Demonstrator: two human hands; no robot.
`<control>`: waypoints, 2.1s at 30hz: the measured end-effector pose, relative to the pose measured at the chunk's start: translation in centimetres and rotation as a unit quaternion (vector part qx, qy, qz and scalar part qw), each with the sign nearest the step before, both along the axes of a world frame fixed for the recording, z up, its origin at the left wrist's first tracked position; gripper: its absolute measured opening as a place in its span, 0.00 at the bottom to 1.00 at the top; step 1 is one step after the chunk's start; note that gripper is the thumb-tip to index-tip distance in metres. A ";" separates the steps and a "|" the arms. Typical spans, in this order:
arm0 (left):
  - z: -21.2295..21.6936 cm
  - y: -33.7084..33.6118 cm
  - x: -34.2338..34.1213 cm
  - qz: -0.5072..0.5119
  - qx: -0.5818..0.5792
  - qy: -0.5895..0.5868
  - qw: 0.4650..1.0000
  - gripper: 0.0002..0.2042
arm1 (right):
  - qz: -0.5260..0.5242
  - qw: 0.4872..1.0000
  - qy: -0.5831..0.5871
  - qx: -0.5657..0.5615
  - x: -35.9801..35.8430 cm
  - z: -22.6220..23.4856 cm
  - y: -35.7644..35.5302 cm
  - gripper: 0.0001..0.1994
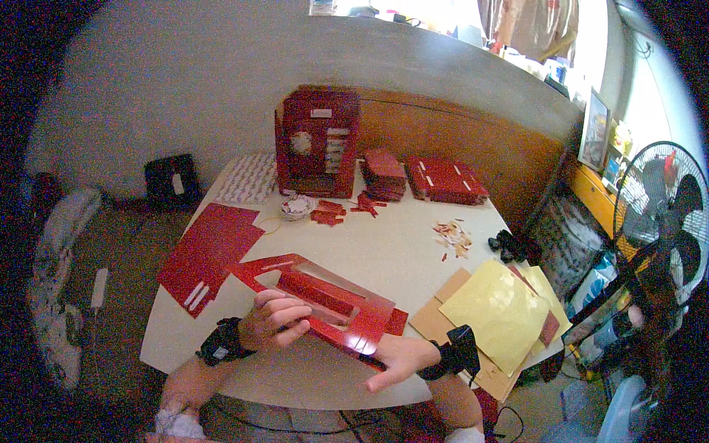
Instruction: Folding and assembling cardboard packaging components at a table.
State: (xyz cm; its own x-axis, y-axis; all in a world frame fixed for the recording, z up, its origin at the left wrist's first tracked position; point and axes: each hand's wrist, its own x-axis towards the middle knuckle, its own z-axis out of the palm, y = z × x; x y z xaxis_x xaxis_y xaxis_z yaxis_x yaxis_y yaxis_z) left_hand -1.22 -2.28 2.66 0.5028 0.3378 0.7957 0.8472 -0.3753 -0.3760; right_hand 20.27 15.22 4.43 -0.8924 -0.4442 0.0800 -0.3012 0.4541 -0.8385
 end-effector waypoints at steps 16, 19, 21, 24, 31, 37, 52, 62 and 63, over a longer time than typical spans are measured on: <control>0.5 -0.3 1.3 0.035 0.005 -0.013 0.999 0.11 | -0.015 0.999 -0.033 -0.007 0.4 0.0 1.0 0.51; -0.1 -0.4 1.3 0.036 -0.022 -0.028 0.999 0.14 | -0.018 0.999 -0.037 -0.014 0.3 -0.1 1.1 0.51; -0.1 -0.4 1.3 0.035 -0.031 -0.030 0.998 0.14 | -0.017 0.999 -0.037 -0.019 0.3 -0.2 1.1 0.51; -0.1 -0.3 1.5 0.022 -0.037 -0.041 0.998 0.14 | -0.015 0.998 -0.058 -0.002 0.5 -0.7 1.6 0.51; -0.7 0.0 1.4 0.012 -0.040 -0.051 0.998 0.14 | -0.018 0.994 -0.106 0.015 0.4 1.2 0.5 0.50; 0.4 0.1 0.9 0.008 -0.021 -0.078 0.997 0.15 | -0.024 1.000 -0.019 0.005 0.7 0.5 0.4 0.48; 1.2 0.4 -0.1 0.078 0.021 -0.087 0.993 0.16 | -0.318 0.920 0.162 -0.163 3.1 1.2 2.7 0.26; 0.3 0.9 1.8 0.122 -0.041 -0.026 0.991 0.16 | -0.338 0.804 0.375 0.314 -2.6 2.7 -4.7 0.13; 0.3 0.9 1.9 0.121 -0.042 -0.026 0.991 0.16 | -0.339 0.804 0.374 0.313 -2.8 2.3 -4.7 0.13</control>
